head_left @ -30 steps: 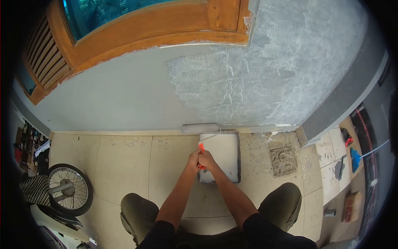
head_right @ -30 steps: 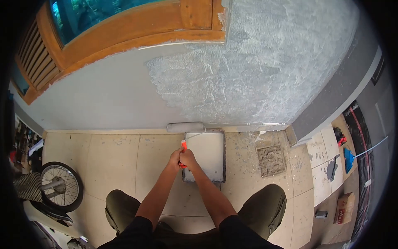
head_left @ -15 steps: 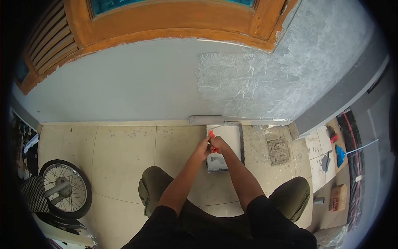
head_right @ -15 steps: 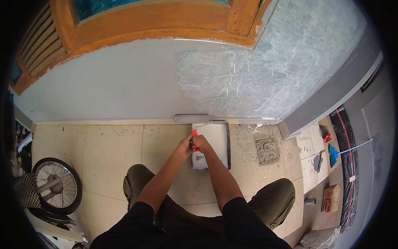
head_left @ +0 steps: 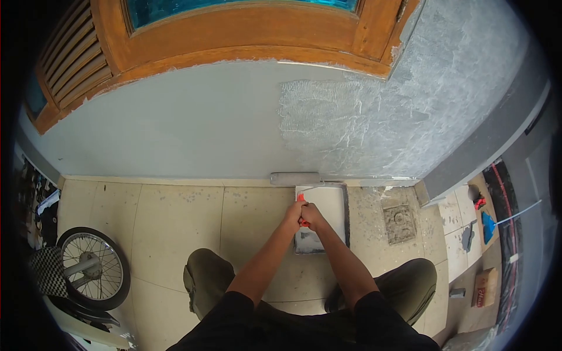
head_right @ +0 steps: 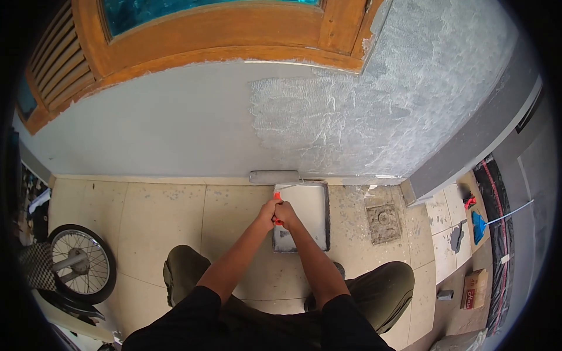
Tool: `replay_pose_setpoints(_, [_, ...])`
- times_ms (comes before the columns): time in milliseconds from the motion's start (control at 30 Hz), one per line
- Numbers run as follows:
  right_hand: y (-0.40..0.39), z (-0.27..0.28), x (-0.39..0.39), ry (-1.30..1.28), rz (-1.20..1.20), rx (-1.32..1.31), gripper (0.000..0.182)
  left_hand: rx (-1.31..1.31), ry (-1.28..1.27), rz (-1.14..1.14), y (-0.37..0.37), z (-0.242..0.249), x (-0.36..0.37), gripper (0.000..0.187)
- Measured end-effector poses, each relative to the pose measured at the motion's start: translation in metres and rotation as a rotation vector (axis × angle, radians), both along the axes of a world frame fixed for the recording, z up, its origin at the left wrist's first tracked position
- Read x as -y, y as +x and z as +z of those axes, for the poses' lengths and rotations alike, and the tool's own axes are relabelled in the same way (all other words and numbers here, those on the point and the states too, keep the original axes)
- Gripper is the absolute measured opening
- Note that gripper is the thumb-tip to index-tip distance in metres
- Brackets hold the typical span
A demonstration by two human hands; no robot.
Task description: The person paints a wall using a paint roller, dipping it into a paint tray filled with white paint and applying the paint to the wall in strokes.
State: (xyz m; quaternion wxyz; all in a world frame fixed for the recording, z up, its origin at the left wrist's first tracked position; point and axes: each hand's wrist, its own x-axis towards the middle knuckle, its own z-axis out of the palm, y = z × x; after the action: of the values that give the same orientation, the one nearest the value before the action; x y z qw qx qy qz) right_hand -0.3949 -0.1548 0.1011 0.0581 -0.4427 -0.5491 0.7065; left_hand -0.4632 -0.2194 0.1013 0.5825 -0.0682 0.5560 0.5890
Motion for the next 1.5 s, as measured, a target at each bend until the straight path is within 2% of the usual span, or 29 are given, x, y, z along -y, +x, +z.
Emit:
replay_pose_setpoints(67, [0.007,0.011,0.004,0.031,-0.02,-0.014,0.016,0.004,0.091,0.171,0.012,0.01,0.001,0.019])
replay_pose_setpoints(200, [0.011,0.04,0.025,0.04,-0.032,-0.107,0.016,-0.023,0.066,0.113,0.011,0.036,0.019,0.019])
replay_pose_setpoints(267, [0.012,0.065,0.032,0.091,-0.044,-0.195,0.016,-0.038,0.197,0.119,0.014,0.066,0.029,0.018])
replay_pose_setpoints(400, [0.015,0.128,0.045,0.143,-0.041,-0.221,0.018,-0.043,0.282,0.146,0.021,0.127,0.041,0.02])
replay_pose_setpoints(500, [0.018,0.162,0.054,0.205,-0.006,-0.247,0.017,-0.127,0.32,0.197,0.03,0.175,0.052,0.031])
replay_pose_setpoints(567, [0.015,0.167,0.056,0.521,0.005,-0.31,0.017,-0.239,0.421,0.181,0.03,0.2,0.057,0.038])
replay_pose_setpoints(667, [0.019,0.225,0.061,0.588,-0.014,-0.354,0.02,-0.361,0.491,0.221,0.03,0.228,0.053,0.04])
replay_pose_setpoints(800, [0.007,0.229,0.05,0.666,-0.013,-0.41,0.023,-0.41,0.547,0.2,0.019,0.238,0.044,0.043])
replay_pose_setpoints(933, [-0.006,0.207,0.057,0.618,-0.021,-0.433,0.024,-0.434,0.532,0.203,0.009,0.22,0.053,0.045])
replay_pose_setpoints(1133, [-0.012,0.153,0.09,0.563,-0.027,-0.342,0.024,-0.391,0.369,0.169,-0.001,0.16,0.086,0.048])
replay_pose_setpoints(1233, [-0.021,0.086,0.089,0.474,0.075,-0.22,0.023,-0.294,0.308,0.252,-0.002,0.108,0.09,0.045])
replay_pose_setpoints(1300, [-0.031,0.044,0.086,0.413,0.142,-0.166,0.022,-0.187,0.239,0.275,-0.011,0.06,0.086,0.034])
replay_pose_setpoints(1367, [-0.035,0.018,0.077,0.113,0.025,-0.175,0.022,-0.205,0.153,0.258,-0.018,0.027,0.08,0.032])
replay_pose_setpoints(1433, [-0.04,-0.012,0.064,0.057,0.065,-0.167,0.023,-0.229,0.065,0.248,-0.028,-0.006,0.075,0.031])
replay_pose_setpoints(1500, [-0.049,-0.021,0.068,-0.007,0.113,-0.166,0.024,-0.148,-0.041,0.258,-0.042,-0.038,0.073,0.026])
